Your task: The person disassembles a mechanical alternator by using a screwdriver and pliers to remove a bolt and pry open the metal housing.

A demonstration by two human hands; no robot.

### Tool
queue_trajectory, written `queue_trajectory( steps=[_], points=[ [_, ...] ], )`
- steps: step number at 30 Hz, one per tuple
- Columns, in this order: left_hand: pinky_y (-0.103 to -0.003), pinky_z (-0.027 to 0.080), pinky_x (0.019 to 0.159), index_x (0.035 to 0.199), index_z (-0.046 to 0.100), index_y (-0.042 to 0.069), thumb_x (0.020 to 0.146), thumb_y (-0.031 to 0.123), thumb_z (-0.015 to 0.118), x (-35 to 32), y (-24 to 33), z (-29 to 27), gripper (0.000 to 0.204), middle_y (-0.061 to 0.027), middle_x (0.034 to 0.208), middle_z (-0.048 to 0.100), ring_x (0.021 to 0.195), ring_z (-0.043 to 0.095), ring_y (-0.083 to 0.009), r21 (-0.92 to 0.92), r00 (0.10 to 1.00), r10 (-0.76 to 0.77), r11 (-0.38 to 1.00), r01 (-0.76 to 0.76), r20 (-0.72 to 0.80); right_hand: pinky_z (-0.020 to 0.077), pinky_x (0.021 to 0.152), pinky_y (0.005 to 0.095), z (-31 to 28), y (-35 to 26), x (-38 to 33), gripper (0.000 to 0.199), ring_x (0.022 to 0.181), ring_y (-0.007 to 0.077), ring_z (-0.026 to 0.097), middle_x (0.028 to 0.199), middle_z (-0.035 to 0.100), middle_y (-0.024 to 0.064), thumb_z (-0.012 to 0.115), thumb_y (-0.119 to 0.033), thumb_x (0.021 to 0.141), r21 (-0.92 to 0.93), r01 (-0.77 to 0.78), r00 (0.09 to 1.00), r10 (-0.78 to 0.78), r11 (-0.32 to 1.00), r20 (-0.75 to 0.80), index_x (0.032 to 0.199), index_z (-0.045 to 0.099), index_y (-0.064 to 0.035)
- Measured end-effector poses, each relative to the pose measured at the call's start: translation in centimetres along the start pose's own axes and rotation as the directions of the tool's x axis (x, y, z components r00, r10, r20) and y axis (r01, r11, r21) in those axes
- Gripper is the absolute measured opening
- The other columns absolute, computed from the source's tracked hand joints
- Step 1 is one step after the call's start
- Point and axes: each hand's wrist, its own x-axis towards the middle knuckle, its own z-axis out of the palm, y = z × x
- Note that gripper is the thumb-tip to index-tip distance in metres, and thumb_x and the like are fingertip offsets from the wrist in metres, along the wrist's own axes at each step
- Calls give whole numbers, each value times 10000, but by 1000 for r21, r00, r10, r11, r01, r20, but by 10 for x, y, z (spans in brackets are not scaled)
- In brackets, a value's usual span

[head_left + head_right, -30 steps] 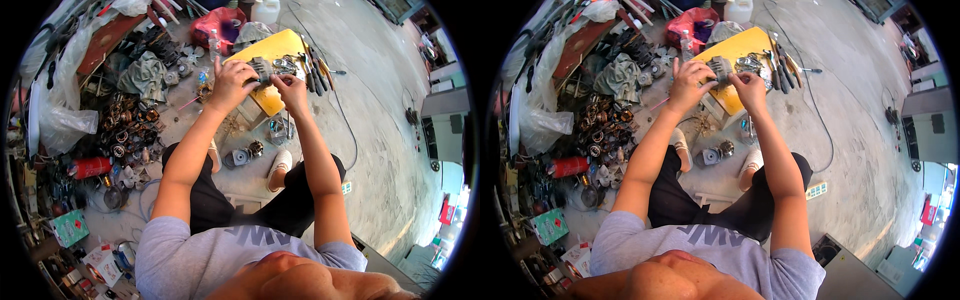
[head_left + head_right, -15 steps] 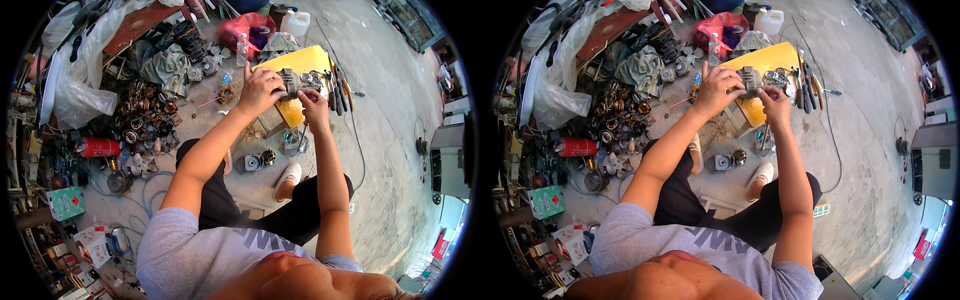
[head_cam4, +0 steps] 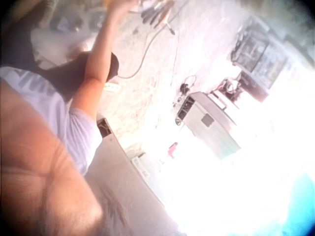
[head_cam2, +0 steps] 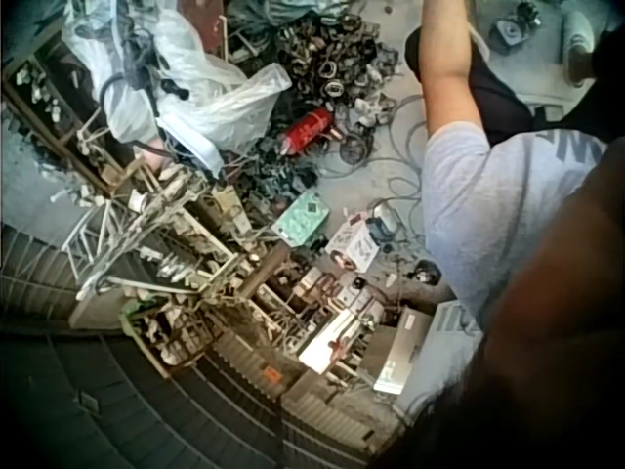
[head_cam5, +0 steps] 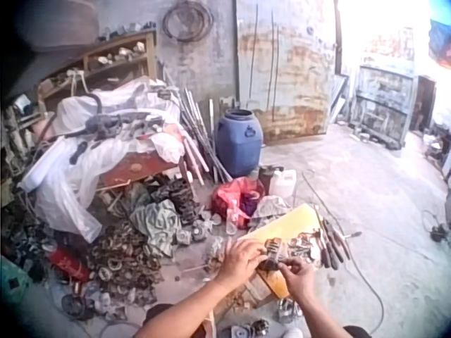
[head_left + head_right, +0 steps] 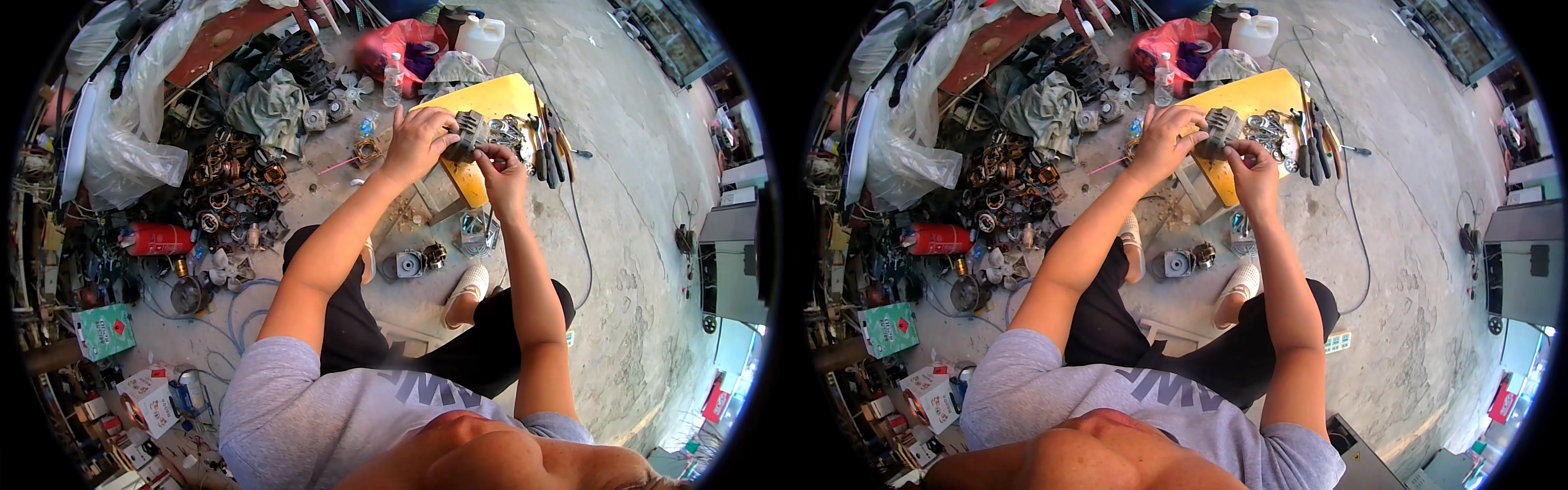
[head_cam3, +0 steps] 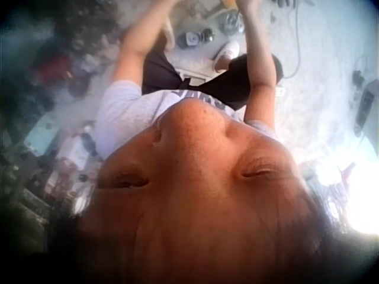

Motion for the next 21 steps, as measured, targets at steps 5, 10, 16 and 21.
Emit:
queue_trajectory(
  steps=[5,10,16,21],
  points=[
    [-476,318,1014,1159,657,163,903,336,686,5,-9,0,310,-36,1131,713,1042,661,-242,-100,997,-36,994,43,67,424,580,251,5,-7,-5,119,618,82,479,756,626,19,737,-83,845,-200,173,982,-185,964,-46,951,722,-32],
    [-415,353,1019,1215,692,143,907,404,679,10,-8,-8,404,-91,1160,713,1069,668,-246,-360,937,-224,879,313,268,455,576,266,7,-10,-9,116,590,110,515,818,623,53,747,-82,832,-240,219,969,-239,946,-61,928,715,-25],
    [-330,504,919,1196,698,92,892,312,724,13,3,-17,376,-126,1156,713,1050,687,-215,-126,947,-190,965,228,257,465,584,262,3,-15,-9,103,599,113,539,827,618,58,744,-63,840,-306,247,959,-277,919,-57,928,710,-22],
    [-339,524,859,1144,716,86,879,298,735,17,7,-16,339,-119,1049,741,933,719,-222,-79,945,-240,962,263,223,475,585,256,6,-18,-9,100,607,104,561,846,615,52,737,-40,841,-330,277,951,-307,902,-42,931,697,-21]
  ],
)
